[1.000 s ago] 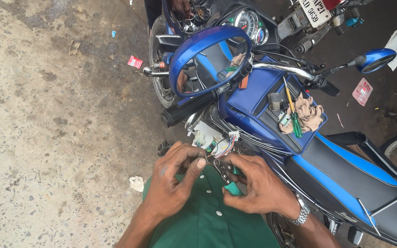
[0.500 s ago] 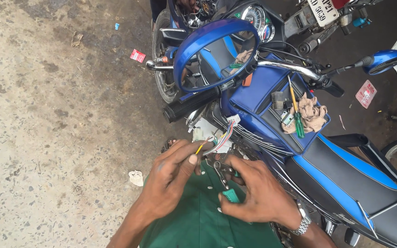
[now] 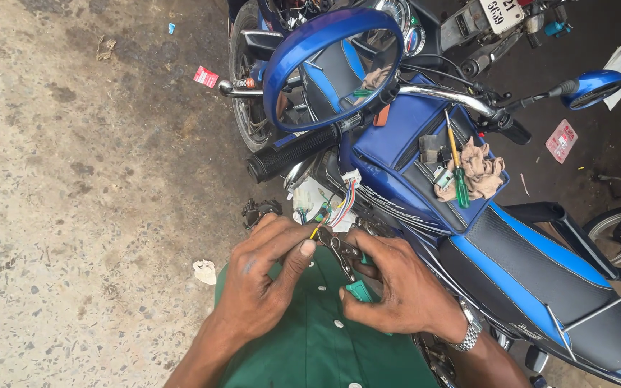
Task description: The person works on a blue motorcycle's wiring near the handlebars and instrument cluster. They disconnect a multi-pin connector, strip wire ends with pliers, and repeatedly insert and remove pins from the connector housing. Tools and a rag rest on the motorcycle seat.
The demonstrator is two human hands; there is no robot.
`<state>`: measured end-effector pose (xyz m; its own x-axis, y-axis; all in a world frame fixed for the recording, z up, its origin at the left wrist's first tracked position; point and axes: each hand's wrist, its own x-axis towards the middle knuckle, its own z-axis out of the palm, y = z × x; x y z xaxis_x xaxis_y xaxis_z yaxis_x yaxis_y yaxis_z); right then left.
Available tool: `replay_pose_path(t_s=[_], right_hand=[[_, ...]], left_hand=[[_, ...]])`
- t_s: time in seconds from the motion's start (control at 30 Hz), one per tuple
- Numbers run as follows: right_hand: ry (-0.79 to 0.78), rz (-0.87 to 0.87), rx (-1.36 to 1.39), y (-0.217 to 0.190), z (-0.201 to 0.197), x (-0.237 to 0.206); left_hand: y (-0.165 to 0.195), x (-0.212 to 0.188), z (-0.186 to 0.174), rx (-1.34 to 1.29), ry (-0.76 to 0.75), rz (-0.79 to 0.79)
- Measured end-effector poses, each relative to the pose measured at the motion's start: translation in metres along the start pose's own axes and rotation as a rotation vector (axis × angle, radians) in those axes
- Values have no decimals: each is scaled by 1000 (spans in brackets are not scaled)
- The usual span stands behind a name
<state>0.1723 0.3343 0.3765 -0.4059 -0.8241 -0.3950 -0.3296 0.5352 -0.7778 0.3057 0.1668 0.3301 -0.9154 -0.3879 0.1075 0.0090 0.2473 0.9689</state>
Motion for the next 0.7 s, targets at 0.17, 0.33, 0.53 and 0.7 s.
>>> replay_pose_path(t_s=[0.17,0.33,0.53,0.7], right_hand=[[5,-69,-50,0,0,-2],[-1,-61,12,7,2,-4],[-18,-56,32,12,5,-6],[-20,-89,51,10,4,-5]], left_hand=[[-2,-1,2,-5,19,113],[-3,-3,3,-20,10,86],[-3,-4,3,-13,13,81],[-1,-2,2,10,1,78]])
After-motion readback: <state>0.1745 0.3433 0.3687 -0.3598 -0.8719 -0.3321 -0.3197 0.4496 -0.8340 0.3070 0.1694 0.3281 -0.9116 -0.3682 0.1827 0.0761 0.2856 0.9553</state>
